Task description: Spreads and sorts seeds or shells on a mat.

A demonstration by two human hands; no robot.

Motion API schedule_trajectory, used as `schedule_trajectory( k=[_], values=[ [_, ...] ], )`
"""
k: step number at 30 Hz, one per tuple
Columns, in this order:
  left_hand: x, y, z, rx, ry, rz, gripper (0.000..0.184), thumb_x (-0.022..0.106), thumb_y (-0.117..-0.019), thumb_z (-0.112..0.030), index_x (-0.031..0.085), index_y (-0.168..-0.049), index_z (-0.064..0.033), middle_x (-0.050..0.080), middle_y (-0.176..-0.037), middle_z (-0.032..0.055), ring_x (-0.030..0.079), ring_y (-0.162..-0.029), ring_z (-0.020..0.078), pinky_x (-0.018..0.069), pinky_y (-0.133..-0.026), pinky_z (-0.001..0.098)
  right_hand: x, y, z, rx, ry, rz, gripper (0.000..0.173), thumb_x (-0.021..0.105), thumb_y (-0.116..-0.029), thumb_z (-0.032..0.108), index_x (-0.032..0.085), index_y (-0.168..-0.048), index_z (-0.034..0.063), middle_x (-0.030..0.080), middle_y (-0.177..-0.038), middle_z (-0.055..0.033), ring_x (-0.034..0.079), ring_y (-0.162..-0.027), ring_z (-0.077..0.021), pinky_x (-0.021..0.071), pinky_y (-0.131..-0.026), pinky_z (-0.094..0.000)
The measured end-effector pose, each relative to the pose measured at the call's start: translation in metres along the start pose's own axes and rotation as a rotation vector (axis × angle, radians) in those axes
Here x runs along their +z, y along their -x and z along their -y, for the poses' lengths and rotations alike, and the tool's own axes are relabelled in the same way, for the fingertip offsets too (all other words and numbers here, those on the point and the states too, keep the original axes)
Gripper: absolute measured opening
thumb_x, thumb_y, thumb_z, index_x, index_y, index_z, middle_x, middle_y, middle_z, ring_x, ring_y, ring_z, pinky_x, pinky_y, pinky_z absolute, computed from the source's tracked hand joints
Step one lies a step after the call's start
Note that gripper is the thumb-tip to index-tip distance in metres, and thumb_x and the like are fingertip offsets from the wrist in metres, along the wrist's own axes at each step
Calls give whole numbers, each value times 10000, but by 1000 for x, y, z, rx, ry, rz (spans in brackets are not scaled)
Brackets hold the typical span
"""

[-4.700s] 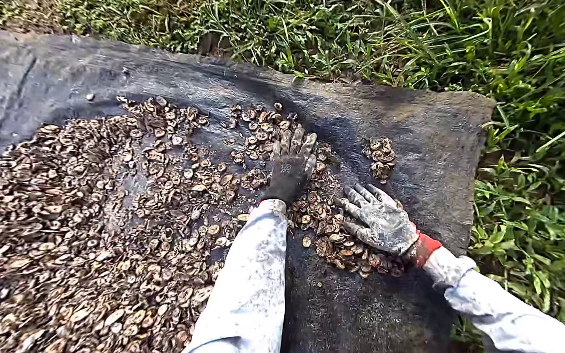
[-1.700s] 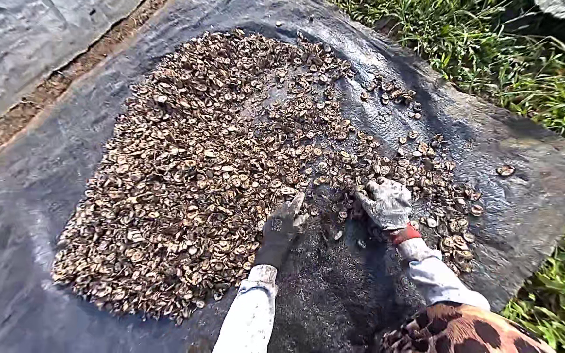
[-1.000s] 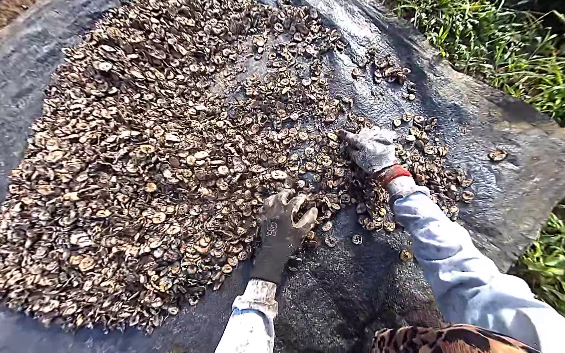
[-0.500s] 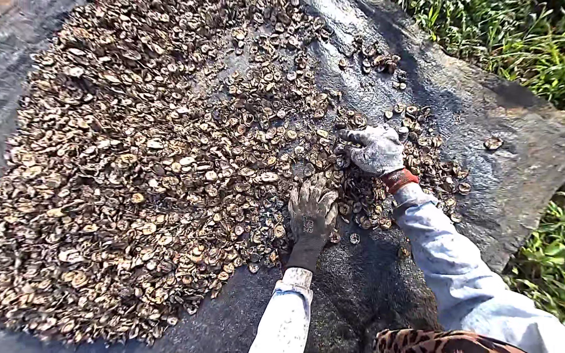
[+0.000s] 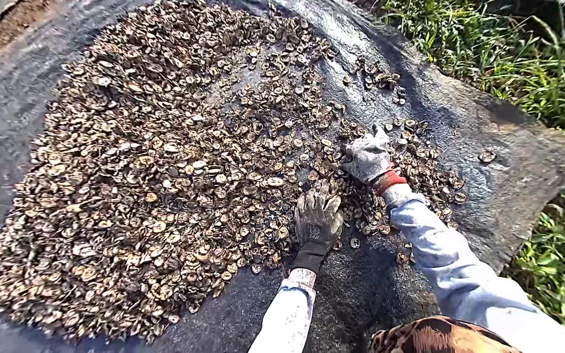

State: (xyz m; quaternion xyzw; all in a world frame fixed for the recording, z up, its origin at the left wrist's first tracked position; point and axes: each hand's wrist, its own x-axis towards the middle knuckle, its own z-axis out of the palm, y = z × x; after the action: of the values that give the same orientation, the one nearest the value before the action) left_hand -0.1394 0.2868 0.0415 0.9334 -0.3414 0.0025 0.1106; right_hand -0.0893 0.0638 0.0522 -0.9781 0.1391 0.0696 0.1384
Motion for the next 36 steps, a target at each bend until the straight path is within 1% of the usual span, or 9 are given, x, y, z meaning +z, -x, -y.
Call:
schedule_trajectory(
  k=[6,14,17,20,22,25,29,32,36],
  values=[
    [-9,8,-2,-89,10,200,455,483,-1013,-456,667,-1383,-265,566,-1490,166,466,-1418,449,313,-1149,685,-37,7,-4,277,-388,228,422,526,-1047,444,718,-1253,129,695,-1260,-186,602,-1262,-390,409,-1086,-634],
    [-28,23,19,40,124,92,460,515,-974,-438,650,-1393,-303,546,-1520,116,429,-1448,436,266,-1164,696,-71,57,-4,271,-798,330,348,522,-1073,327,708,-1187,56,712,-1095,-180,677,-991,-318,511,-888,-555],
    [-43,27,56,79,57,-159,459,439,-1022,-441,644,-1395,-269,555,-1508,131,442,-1435,441,266,-1155,696,-111,-2,-64,244,-1359,-212,334,397,-1101,188,614,-1234,-27,726,-1119,-96,714,-982,-142,587,-906,-321],
    [-73,22,126,-153,-87,-216,549,460,-996,-520,617,-1429,-220,471,-1554,222,352,-1453,541,215,-1149,749,-160,-41,-99,350,-1199,-540,511,417,-1100,394,481,-1508,93,585,-1444,-71,576,-1294,-127,472,-1093,-326],
    [-93,6,166,-465,-80,-94,660,493,-978,-574,476,-1543,-234,272,-1650,262,187,-1505,570,134,-1155,777,-162,-34,-71,366,-776,-318,558,413,-1073,509,466,-1557,236,510,-1563,-26,462,-1451,-193,333,-1213,-494],
    [-98,-16,180,-732,16,129,752,574,-978,-597,404,-1580,-179,151,-1672,298,144,-1522,555,187,-1145,785,-87,15,-14,170,-375,43,721,440,-957,722,333,-1601,415,417,-1629,-64,426,-1454,-402,347,-1051,-773],
    [-83,0,112,-627,-2,450,948,703,-834,-670,372,-1600,-221,30,-1704,257,37,-1549,522,132,-1176,751,18,78,65,-41,-108,212,1071,566,-700,907,292,-1612,419,114,-1716,-199,9,-1564,-495,29,-1180,-772],
    [-83,30,78,-504,102,565,734,668,-909,-523,479,-1541,-199,197,-1682,239,179,-1543,475,197,-1204,660,35,92,88,-231,-168,71,701,571,-898,637,437,-1550,416,434,-1608,-130,349,-1498,-424,273,-1151,-704],
    [-85,26,121,-297,210,283,422,623,-986,-376,653,-1394,-276,492,-1561,123,446,-1436,394,354,-1163,598,9,29,98,-265,-209,56,396,670,-956,376,701,-1313,207,733,-1025,-199,686,-988,-433,512,-834,-659]
  ],
)
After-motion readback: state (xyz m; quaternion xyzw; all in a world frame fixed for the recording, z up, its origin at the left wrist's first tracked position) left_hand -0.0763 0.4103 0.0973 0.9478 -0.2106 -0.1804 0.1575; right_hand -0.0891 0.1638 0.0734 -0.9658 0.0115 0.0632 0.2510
